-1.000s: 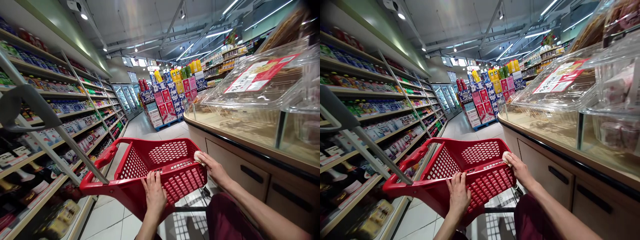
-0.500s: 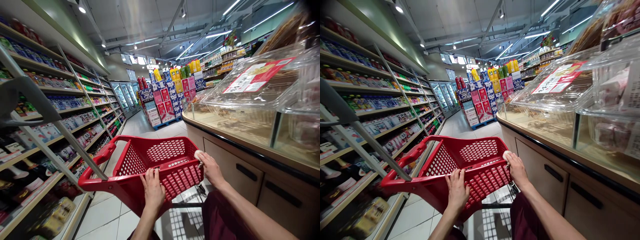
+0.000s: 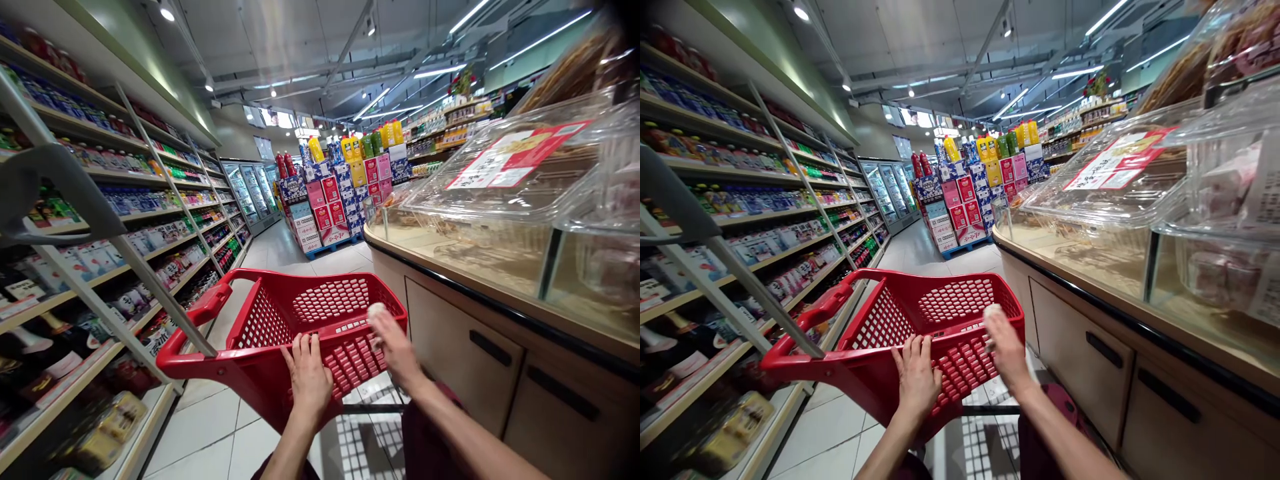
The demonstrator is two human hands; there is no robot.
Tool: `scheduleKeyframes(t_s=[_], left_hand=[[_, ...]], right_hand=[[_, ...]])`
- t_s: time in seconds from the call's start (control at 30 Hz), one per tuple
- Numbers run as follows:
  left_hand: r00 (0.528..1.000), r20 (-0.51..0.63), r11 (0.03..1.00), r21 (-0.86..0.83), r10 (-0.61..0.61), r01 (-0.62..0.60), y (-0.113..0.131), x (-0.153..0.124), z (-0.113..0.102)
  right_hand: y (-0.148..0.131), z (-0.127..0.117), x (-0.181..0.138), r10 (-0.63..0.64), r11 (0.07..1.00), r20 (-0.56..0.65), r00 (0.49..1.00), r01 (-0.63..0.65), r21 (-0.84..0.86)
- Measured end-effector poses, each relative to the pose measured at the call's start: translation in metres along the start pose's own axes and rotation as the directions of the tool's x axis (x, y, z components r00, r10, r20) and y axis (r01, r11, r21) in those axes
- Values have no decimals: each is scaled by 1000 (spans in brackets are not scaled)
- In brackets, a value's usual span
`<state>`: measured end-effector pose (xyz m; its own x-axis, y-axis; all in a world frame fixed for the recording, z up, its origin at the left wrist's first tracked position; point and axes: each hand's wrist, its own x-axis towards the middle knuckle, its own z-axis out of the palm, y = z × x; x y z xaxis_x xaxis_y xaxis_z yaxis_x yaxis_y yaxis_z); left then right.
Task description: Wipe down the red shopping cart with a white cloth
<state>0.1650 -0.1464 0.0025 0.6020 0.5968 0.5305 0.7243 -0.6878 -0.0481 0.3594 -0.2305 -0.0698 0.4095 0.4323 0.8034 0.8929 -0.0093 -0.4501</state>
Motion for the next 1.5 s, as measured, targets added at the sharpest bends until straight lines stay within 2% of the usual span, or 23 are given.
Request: scheduleKeyframes(t_s=[0.07,0.13,0.23,0.3,0.4,0.47,0.5,0.53,0.63,0.7,0.77,0.87,0.9,1.07,1.1,1.17,1.27,1.37,1.43,1.5], left_hand=[[1000,9,1000,-8,12,-12,0,0,-3],[1000,12,1000,-13,21,-20,0,-1,-5],[1000,7,1000,-17,15,-15,1,-1,-6],[1000,2,1000,-21,4,-4,2,-1,-6],[1000,4,999,-33,-4,4,2,-1,-5],[1000,8,999,-39,1,-1,2,0,-5],[1000,10,999,-41,4,-3,1,0,-4],[1000,11,999,-41,5,-5,1,1,-4],[1000,8,999,-35,3,-3,0,1,-3],[1000,1,1000,-28,3,-3,-1,1,-2],[1000,-3,1000,-21,15,-15,-2,1,-2],[999,-3,999,-9,45,-45,-4,0,-2],[998,-2,998,-3,56,-56,-4,0,-2],[995,1,994,38,99,-99,-6,-2,-4],[993,3,992,41,117,-117,-9,-3,-5],[989,-1,988,49,150,-150,-17,-3,-10],[995,-52,992,101,87,-81,-34,-4,-21],[998,-62,990,140,19,-10,-47,-5,-29],[999,-44,990,139,23,-17,-50,-7,-30],[998,-37,991,131,44,-39,-53,-9,-31]], right_hand=[[-19,7,3,-169,984,51,984,165,74],[-18,6,4,-209,977,26,978,207,54],[21,-8,-12,-81,995,-51,995,77,-63],[49,-18,-37,-6,994,-45,999,1,-105],[60,-26,-75,37,992,95,995,-25,-125],[50,-30,-82,46,993,205,978,-22,-117],[42,-33,-77,51,994,219,974,-28,-110],[35,-36,-68,53,995,194,980,-34,-99],[22,-41,-29,15,998,-5,1000,-15,-64],[22,-37,-22,-28,998,-59,998,24,-56],[23,-27,-38,-41,997,23,999,42,-70],[14,-15,-69,-61,994,241,969,80,-70],[8,-13,-70,-77,994,256,964,95,-62],[-24,-7,-32,-208,978,46,977,209,0],[-26,-4,-31,-226,974,40,973,227,-4],[-27,5,-40,-247,968,102,964,250,-16],[-32,10,-54,-241,969,217,946,247,1],[-49,11,-38,-248,969,138,959,243,52],[-60,15,-25,-283,958,74,956,277,78],[-66,22,-24,-328,943,81,941,321,87]])
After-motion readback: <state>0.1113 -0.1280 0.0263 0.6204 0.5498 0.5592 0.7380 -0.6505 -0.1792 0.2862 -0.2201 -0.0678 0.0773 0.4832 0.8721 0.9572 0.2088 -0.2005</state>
